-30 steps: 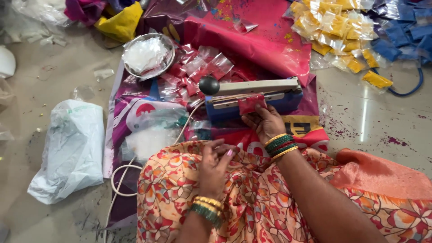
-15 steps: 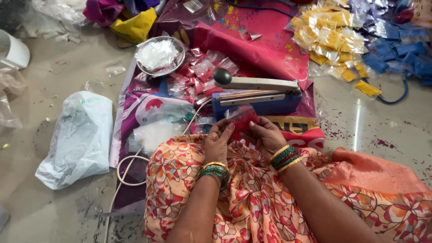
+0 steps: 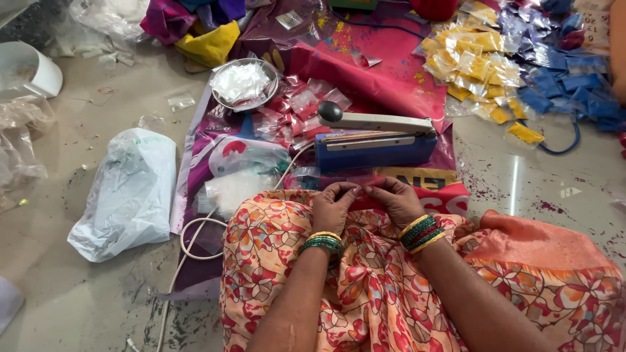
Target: The person seals small plastic packets containing red powder using a manual heat sealer.
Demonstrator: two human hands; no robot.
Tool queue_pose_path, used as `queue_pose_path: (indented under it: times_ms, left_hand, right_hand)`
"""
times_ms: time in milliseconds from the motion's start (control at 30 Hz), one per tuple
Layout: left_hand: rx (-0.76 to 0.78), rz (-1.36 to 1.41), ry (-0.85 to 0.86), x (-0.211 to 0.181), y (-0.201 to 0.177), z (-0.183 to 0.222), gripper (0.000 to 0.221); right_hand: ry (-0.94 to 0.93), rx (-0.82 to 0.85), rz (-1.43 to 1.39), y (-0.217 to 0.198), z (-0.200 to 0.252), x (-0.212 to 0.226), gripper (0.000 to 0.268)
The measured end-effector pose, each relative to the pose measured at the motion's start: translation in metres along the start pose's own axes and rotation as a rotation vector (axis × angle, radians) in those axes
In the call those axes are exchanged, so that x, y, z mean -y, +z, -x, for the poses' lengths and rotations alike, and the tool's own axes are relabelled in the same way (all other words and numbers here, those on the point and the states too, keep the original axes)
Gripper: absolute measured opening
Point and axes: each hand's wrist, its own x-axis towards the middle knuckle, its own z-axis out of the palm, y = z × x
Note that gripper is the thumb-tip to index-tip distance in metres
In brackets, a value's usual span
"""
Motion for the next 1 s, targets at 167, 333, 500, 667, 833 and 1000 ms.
queue_pose_path:
  times_ms: [167, 333, 500, 667, 833, 1000]
  left_hand:
    - [-0.051, -0.100, -0.010, -0.007, 0.002, 0.002, 0.011]
    - [-0.119, -0.126, -0.081, -0.008, 0.003, 0.003, 0.015]
    - [-0.129, -0.144, -0.029, 0.010, -0.004, -0.006, 0.019]
    - [-0.163, -0.077, -0.087, 0.011, -0.005, -0.012, 0.018]
    - [-0.173, -0.063, -0.113, -0.001, -0.001, -0.007, 0.016]
    - [0.040, 0.037, -0.125, 0.014, -0.003, -0.014, 0.021]
  right_hand:
    - [-0.013, -0.059, 0.059, -0.019, -0.011, -0.011, 0.018]
    - [0.020, -0.107, 0.028, -0.013, -0.006, -0.004, 0.015]
    - [0.048, -0.145, -0.013, -0.007, -0.003, -0.002, 0.016]
    - [0.226, -0.122, 0.064, 0.012, 0.008, 0.014, 0.024]
    - [0.195, 0.033, 0.066, 0.000, -0.001, -0.002, 0.029]
    - [0.099, 0.033, 0.122, -0.015, -0.011, -0.012, 0.021]
